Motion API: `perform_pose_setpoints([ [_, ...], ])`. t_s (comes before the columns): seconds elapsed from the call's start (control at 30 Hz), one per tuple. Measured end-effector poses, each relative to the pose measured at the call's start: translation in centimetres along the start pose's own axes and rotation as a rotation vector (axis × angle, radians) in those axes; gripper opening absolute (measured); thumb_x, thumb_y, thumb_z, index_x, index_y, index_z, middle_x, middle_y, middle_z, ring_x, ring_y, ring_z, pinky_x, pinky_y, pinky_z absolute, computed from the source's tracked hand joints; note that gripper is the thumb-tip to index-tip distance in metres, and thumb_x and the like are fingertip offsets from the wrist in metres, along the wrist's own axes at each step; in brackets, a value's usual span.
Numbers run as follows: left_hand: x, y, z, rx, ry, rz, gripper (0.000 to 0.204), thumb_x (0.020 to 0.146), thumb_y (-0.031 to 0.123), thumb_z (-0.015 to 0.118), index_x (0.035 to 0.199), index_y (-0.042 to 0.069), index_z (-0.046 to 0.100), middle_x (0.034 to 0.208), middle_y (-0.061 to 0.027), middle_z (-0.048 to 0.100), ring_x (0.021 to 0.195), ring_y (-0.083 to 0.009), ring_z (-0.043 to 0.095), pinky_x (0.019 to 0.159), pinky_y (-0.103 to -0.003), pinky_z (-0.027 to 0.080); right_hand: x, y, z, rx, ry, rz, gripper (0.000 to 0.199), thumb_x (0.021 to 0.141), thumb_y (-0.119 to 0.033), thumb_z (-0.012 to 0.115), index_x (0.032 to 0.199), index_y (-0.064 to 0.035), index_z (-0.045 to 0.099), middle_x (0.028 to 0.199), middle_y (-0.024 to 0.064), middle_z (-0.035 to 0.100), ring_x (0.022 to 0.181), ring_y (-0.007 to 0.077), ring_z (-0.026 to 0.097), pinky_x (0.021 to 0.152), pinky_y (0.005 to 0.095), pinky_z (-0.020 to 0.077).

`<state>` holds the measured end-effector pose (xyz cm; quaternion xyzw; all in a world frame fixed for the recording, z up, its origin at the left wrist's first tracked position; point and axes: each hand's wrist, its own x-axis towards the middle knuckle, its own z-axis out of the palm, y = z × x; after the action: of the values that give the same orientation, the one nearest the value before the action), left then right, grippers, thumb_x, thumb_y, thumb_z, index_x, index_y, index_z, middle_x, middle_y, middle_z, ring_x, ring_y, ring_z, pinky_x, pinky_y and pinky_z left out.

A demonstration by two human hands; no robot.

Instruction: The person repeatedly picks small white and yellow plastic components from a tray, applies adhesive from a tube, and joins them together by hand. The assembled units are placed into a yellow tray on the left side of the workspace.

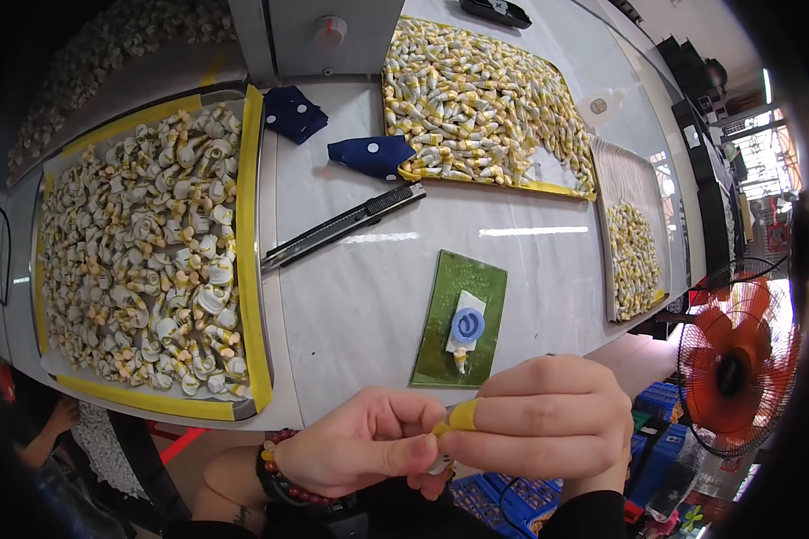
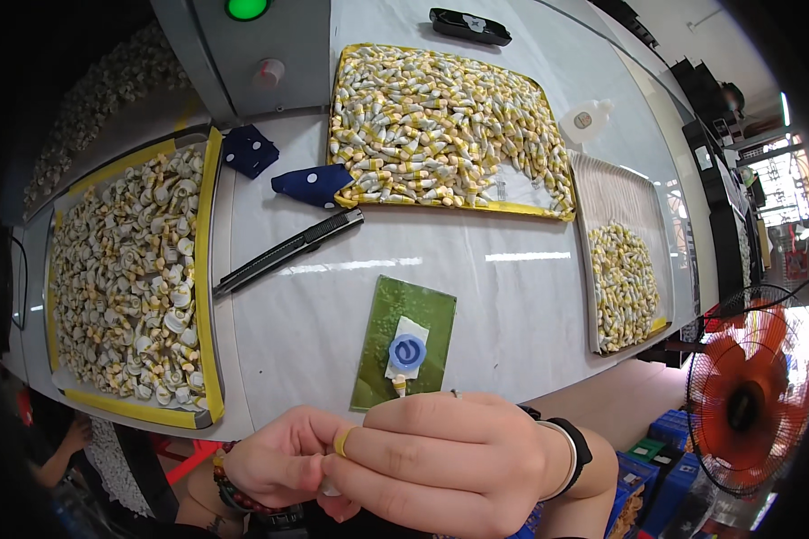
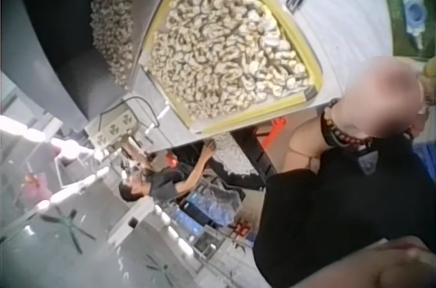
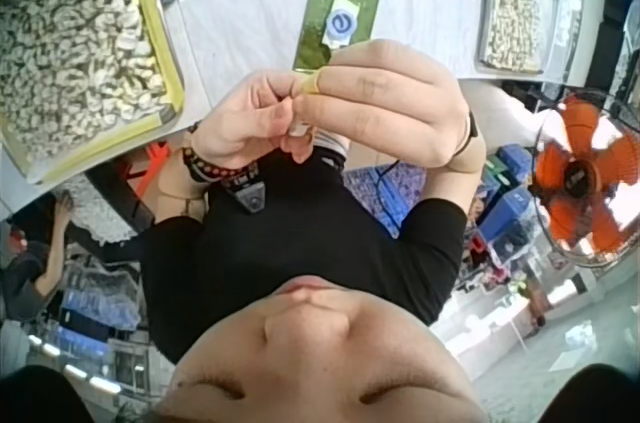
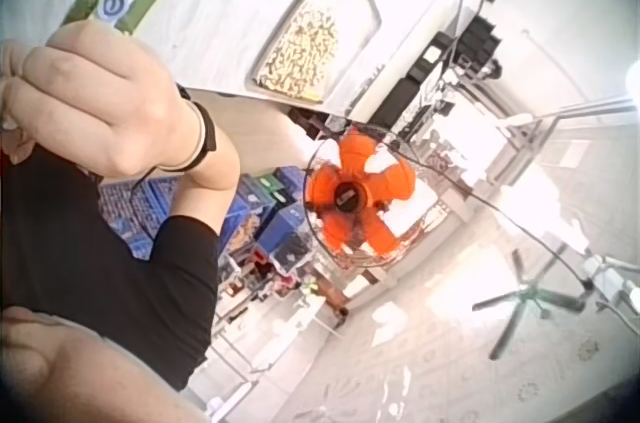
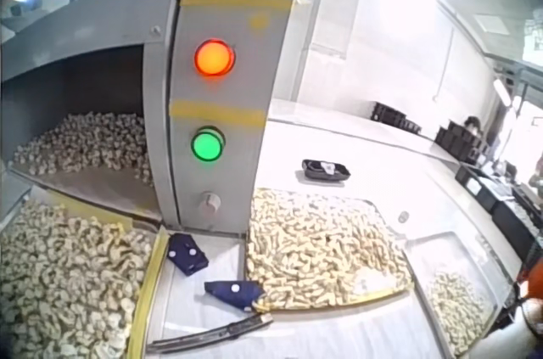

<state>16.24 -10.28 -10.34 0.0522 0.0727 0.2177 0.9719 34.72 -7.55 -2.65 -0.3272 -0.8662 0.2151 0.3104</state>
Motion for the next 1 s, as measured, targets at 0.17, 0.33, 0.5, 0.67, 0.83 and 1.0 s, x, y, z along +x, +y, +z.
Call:
perform_pose_setpoints([
  [0.17,-0.4,0.7,0.5,0.154,0.053,0.092,0.023,0.087,0.018,0.063,0.099,0.000,0.054,0.088,-0.0041,0.061,0.084,-0.0081,0.058,0.074,-0.022,0.046,0.0,-0.5,-0.4,0.019,-0.019,0.065,0.017,0.061,-0.003,0.072,0.077,-0.0089,0.070,0.075,0.0010,0.065,0.065,0.0144,0.062,0.054,0.0221,0.0499],
  [0.33,-0.1,0.0,1.2,0.569,0.202,0.456,0.026,0.080,0.010,0.071,0.100,0.000,0.057,0.087,-0.0045,0.063,0.080,-0.0083,0.058,0.071,-0.022,0.046,-1.3,-0.3,0.7,0.023,0.136,0.127,0.012,0.065,-0.006,0.074,0.075,-0.0090,0.068,0.074,0.0023,0.066,0.064,0.0167,0.062,0.053,0.0238,0.0502],
  [0.5,-0.3,0.2,0.6,0.961,0.243,0.628,0.027,0.074,0.011,0.077,0.094,0.000,0.062,0.079,-0.0063,0.064,0.069,-0.0109,0.061,0.062,-0.022,0.046,-1.9,0.1,0.4,0.079,0.138,-0.005,0.012,0.068,-0.005,0.072,0.078,-0.0061,0.067,0.079,0.0058,0.064,0.066,0.0187,0.061,0.054,0.0249,0.0505],
  [0.67,-0.4,1.0,1.1,1.082,0.177,0.640,0.032,0.068,0.003,0.079,0.092,-0.005,0.061,0.086,-0.0163,0.066,0.073,-0.0198,0.063,0.066,-0.028,0.048,-2.0,-0.2,-0.3,0.062,0.051,-0.067,0.016,0.067,-0.003,0.072,0.082,-0.0033,0.067,0.081,0.0079,0.063,0.070,0.0203,0.061,0.056,0.0252,0.0502],
  [0.83,-0.1,0.9,1.0,1.083,0.173,0.653,0.031,0.067,0.003,0.079,0.091,-0.005,0.061,0.082,-0.0158,0.066,0.071,-0.0196,0.063,0.065,-0.029,0.048,-2.1,-0.1,-0.4,0.067,0.031,-0.106,0.012,0.071,-0.006,0.069,0.083,-0.0032,0.067,0.081,0.0071,0.062,0.073,0.0208,0.059,0.061,0.0274,0.0499],
  [1.0,-0.5,-0.2,0.7,0.840,0.287,0.666,0.030,0.066,0.007,0.080,0.087,-0.004,0.062,0.076,-0.0117,0.065,0.069,-0.0179,0.064,0.064,-0.029,0.051,-2.2,1.7,-3.8,-0.208,0.333,-0.207,0.018,0.069,0.000,0.068,0.086,-0.0023,0.066,0.080,0.0083,0.061,0.071,0.0185,0.057,0.056,0.0279,0.0450],
])
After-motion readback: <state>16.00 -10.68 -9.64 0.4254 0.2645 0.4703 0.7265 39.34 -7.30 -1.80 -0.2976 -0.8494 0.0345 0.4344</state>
